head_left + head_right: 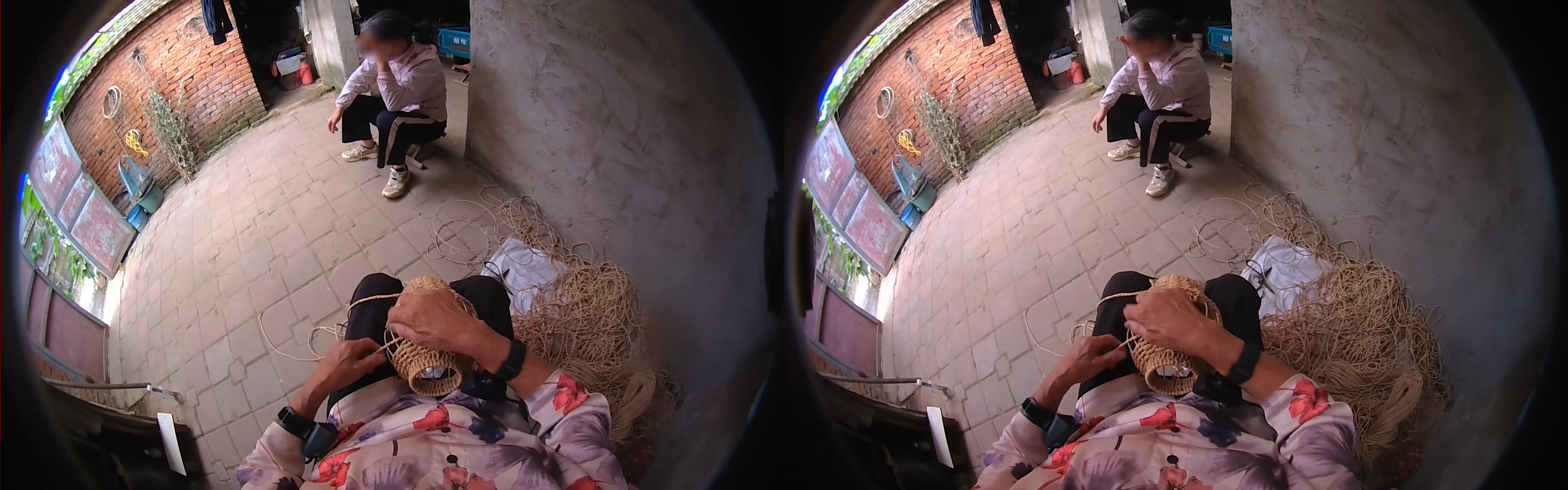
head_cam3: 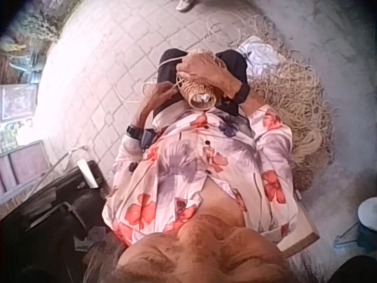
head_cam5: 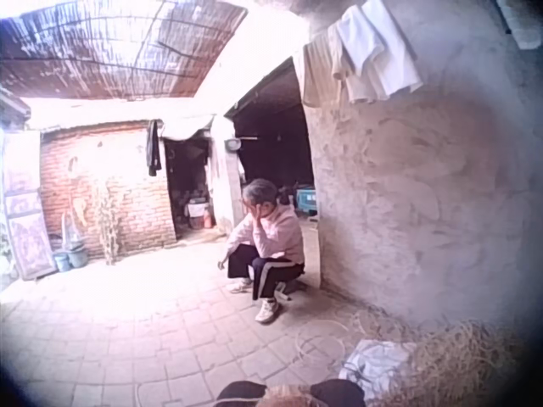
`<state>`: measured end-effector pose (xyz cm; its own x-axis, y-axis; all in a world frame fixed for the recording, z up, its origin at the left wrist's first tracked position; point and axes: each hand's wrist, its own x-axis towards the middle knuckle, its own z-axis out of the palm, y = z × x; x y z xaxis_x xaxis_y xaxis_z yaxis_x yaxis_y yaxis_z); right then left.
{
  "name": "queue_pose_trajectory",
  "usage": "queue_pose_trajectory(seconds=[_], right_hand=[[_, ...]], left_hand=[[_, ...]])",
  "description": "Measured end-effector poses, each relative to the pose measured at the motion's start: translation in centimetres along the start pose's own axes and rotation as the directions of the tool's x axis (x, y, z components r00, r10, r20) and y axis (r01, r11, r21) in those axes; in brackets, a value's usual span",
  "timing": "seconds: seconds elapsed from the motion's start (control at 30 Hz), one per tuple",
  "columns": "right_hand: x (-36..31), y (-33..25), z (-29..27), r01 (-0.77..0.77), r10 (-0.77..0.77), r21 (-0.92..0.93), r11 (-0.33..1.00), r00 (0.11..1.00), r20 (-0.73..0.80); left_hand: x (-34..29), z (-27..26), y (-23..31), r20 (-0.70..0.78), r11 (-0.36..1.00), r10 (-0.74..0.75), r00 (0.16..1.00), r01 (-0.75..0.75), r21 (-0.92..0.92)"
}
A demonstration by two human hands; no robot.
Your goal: The recorder is weaving a small basket using thin flexible strips of reed or bamboo.
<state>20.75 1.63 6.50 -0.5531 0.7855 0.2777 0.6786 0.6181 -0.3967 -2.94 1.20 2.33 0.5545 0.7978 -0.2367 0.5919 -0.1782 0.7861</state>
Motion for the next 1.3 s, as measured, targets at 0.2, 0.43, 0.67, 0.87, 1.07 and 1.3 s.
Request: queue_pose_trajectory(seconds=[0.2,0.43,0.67,0.87,1.07,1.3], right_hand=[[0.1,0.1,0.0,-0.046,0.05,-0.099,0.994,0.998,0.037],[-4.0,2.2,-1.1,-0.159,0.211,0.178,0.971,0.919,-0.332],[-8.6,3.2,2.6,-0.206,0.355,0.387,0.899,0.86,-0.367],[-9.2,1.1,-0.4,-0.233,0.354,0.307,0.923,0.827,-0.436],[-9.7,0.2,0.9,-0.04,0.07,0.108,0.993,0.956,-0.285],[-8.9,-1.8,0.4,-0.09,0.07,-0.079,0.993,0.969,-0.235]], left_hand=[[0.4,1.2,0.6,-0.062,0.962,0.19,0.98,-0.173,0.211],[2.4,-0.1,4.7,-0.244,0.849,0.449,0.859,-0.326,0.416],[4.5,-0.3,4.4,-0.066,0.767,0.508,0.859,-0.416,0.488],[2.7,-1.1,5.3,-0.098,0.922,0.386,0.917,-0.378,0.087],[3.4,-1.6,4.5,-0.182,0.844,0.522,0.833,-0.475,0.247],[8.3,0.7,7.0,-0.293,0.858,0.507,0.81,-0.446,0.254]])
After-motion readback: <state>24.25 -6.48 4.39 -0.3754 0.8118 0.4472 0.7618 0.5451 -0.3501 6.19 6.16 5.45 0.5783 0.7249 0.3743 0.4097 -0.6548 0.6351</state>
